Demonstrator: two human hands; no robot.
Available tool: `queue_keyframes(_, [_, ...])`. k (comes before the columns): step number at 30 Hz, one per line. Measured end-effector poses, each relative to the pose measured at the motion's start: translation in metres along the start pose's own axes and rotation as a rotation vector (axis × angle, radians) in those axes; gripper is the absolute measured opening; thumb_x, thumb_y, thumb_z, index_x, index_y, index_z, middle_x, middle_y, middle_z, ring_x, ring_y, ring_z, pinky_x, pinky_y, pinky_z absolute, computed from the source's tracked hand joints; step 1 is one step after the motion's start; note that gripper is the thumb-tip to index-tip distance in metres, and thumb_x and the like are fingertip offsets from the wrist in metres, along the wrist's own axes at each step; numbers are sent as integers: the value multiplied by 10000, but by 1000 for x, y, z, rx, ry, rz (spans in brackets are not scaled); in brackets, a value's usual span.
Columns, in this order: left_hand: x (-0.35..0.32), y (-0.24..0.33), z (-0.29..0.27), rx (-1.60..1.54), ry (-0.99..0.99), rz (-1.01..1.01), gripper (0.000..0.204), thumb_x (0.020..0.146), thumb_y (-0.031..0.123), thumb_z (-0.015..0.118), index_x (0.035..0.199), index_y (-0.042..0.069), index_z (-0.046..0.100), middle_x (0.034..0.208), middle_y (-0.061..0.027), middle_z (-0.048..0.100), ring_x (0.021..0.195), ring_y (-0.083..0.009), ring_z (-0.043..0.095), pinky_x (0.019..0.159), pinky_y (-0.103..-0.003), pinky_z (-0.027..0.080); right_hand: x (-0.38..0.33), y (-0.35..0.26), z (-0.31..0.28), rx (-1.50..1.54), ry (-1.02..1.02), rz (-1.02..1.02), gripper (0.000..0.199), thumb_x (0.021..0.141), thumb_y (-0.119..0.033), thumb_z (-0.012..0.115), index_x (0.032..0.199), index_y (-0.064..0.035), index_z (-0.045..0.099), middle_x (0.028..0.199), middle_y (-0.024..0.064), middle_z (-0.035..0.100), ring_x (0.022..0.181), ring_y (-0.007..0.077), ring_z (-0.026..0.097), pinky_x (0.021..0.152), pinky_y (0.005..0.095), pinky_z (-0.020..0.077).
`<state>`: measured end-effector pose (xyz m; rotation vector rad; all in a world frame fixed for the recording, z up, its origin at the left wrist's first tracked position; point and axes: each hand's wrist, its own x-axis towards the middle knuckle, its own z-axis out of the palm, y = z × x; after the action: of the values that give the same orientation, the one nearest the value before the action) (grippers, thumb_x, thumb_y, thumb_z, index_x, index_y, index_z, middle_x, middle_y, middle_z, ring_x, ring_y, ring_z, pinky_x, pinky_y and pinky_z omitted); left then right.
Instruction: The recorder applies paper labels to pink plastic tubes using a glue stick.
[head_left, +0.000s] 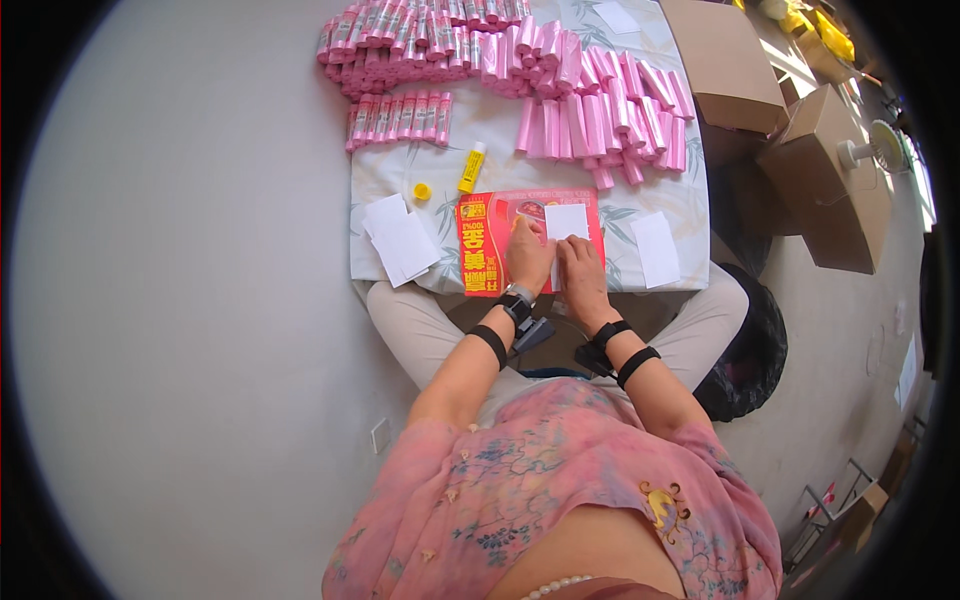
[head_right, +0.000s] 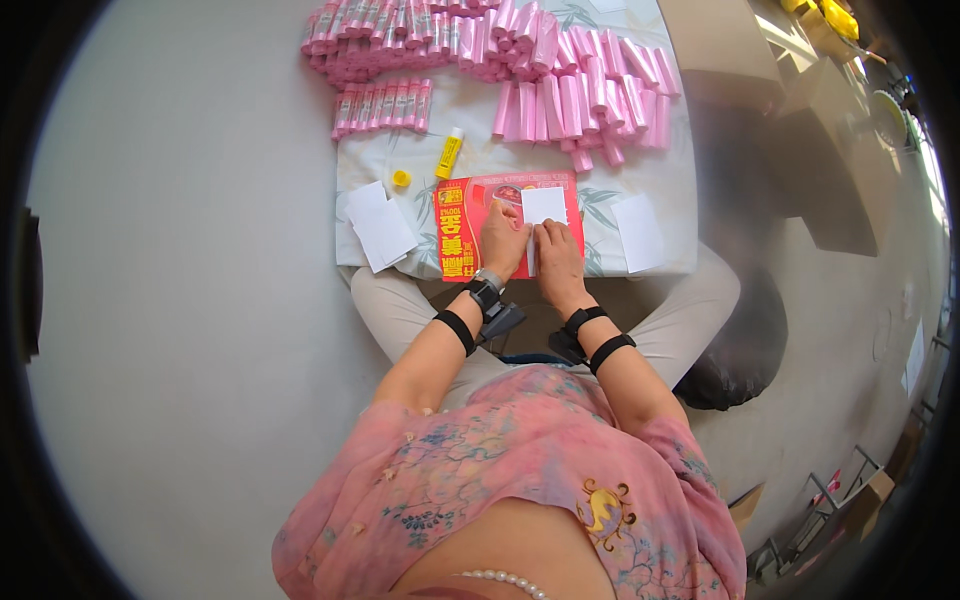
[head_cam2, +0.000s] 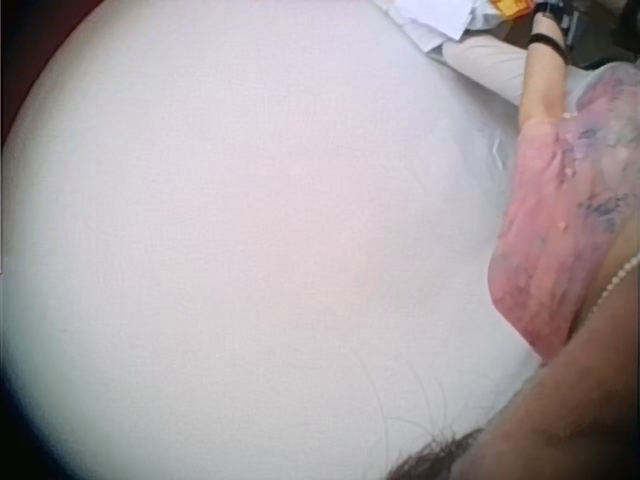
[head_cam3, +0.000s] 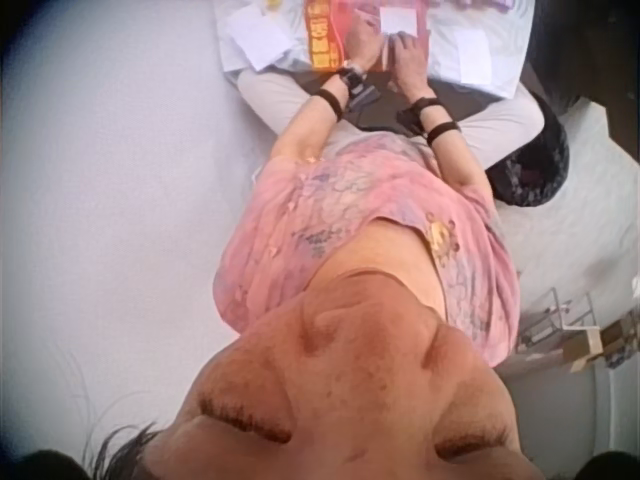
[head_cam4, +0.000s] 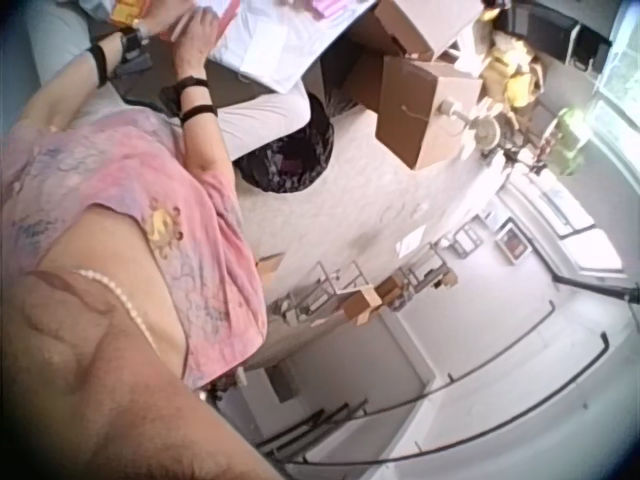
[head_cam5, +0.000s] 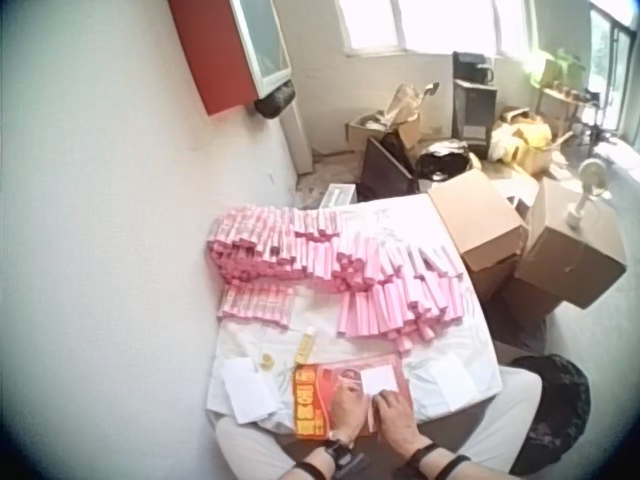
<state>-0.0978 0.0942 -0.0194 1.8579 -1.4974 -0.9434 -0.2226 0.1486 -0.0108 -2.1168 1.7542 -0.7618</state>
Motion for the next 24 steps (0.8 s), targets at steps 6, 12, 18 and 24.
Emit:
queue_keyframes(6, [87,0,-60,283,477,210,465,768,102,777,1155,30,531,1156,-190,543,1142,-381,516,986,-475,431,7,5,-5,-36,24,-9,311,893,-39,614,1194,35,598,1229,205,611,1170,381,564,1021,455,471])
queue_keyframes(12, [123,-47,-84,496,366,188,561,732,249,853,1174,61,565,1133,-154,606,1132,-369,555,962,-491,467,-13,5,13,-37,-26,-42,445,830,-30,633,1266,23,560,1289,227,563,1219,406,533,1067,459,455])
queue_keyframes(18, [127,-49,-75,477,301,189,356,768,217,809,1010,40,616,1044,-163,635,1029,-367,608,878,-482,510,-17,0,2,-104,-10,-95,404,833,-50,629,1226,34,589,1229,206,591,1173,370,547,1044,440,458])
queue_keyframes(24, [123,-28,-87,179,278,264,308,805,222,797,951,12,625,918,-160,656,887,-327,652,814,-439,517,-10,5,3,-171,-5,-133,391,832,-53,605,1209,51,589,1214,205,598,1166,367,550,1045,427,450])
